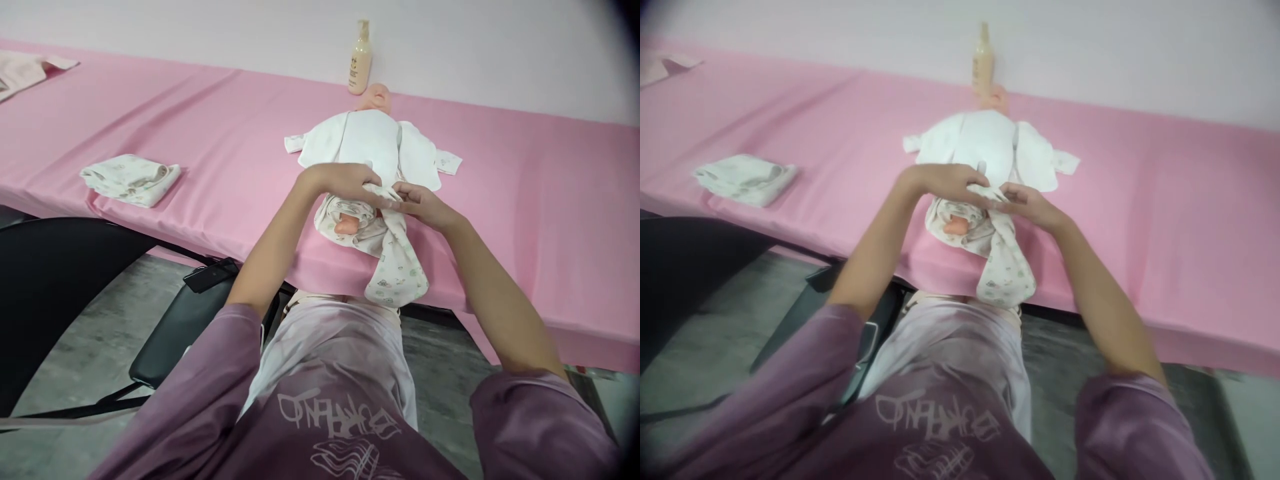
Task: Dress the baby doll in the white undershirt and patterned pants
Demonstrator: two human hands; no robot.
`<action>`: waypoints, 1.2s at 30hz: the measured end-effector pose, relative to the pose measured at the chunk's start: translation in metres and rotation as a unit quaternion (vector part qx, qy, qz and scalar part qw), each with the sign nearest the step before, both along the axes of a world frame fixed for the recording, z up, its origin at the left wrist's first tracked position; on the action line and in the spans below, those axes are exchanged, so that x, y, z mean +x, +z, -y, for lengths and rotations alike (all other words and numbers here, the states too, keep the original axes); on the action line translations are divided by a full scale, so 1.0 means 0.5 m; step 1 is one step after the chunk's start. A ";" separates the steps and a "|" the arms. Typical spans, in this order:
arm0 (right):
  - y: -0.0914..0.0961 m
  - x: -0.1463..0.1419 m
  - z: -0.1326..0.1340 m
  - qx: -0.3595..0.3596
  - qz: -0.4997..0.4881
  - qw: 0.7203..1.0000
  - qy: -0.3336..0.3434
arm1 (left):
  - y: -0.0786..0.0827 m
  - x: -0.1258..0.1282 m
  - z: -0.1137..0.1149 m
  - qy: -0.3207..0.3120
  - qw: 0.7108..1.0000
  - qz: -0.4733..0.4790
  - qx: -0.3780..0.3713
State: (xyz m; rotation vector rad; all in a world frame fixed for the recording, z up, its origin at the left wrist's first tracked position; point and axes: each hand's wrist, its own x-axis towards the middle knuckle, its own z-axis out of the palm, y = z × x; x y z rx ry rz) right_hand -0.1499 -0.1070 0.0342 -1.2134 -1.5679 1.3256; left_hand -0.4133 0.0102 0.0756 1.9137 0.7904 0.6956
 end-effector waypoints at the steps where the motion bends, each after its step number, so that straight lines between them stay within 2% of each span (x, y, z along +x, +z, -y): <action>1: -0.002 0.001 -0.001 -0.004 -0.016 1.000 -0.007 | -0.001 0.013 -0.021 -0.019 1.000 0.006 -0.003; 4: -0.004 0.003 -0.003 -0.020 -0.065 0.997 -0.022 | -0.010 0.038 -0.048 -0.091 0.995 0.020 -0.034; 8: -0.009 0.008 -0.006 -0.049 -0.053 0.997 -0.009 | -0.023 0.036 -0.030 -0.160 0.983 0.003 -0.096; 14: -0.026 0.019 -0.012 -0.056 -0.055 0.997 -0.010 | -0.035 0.030 -0.021 -0.138 0.988 0.021 -0.066; 19: -0.028 0.010 -0.005 -0.033 -0.088 0.995 -0.036 | -0.034 0.030 -0.023 -0.199 0.978 -0.002 -0.059; 24: -0.035 -0.018 0.005 0.002 -0.105 0.992 -0.069 | -0.019 0.025 -0.016 -0.209 0.974 0.019 -0.085; 28: -0.047 -0.021 0.001 0.000 -0.087 0.994 -0.062 | -0.018 0.024 -0.020 -0.271 0.960 -0.016 -0.073; 30: -0.050 -0.016 -0.002 -0.006 -0.082 0.995 -0.048 | -0.025 0.023 -0.025 -0.266 0.961 -0.011 -0.080; 36: -0.039 0.004 -0.005 -0.028 -0.065 0.997 0.019 | -0.046 0.020 -0.031 -0.191 0.969 0.049 -0.146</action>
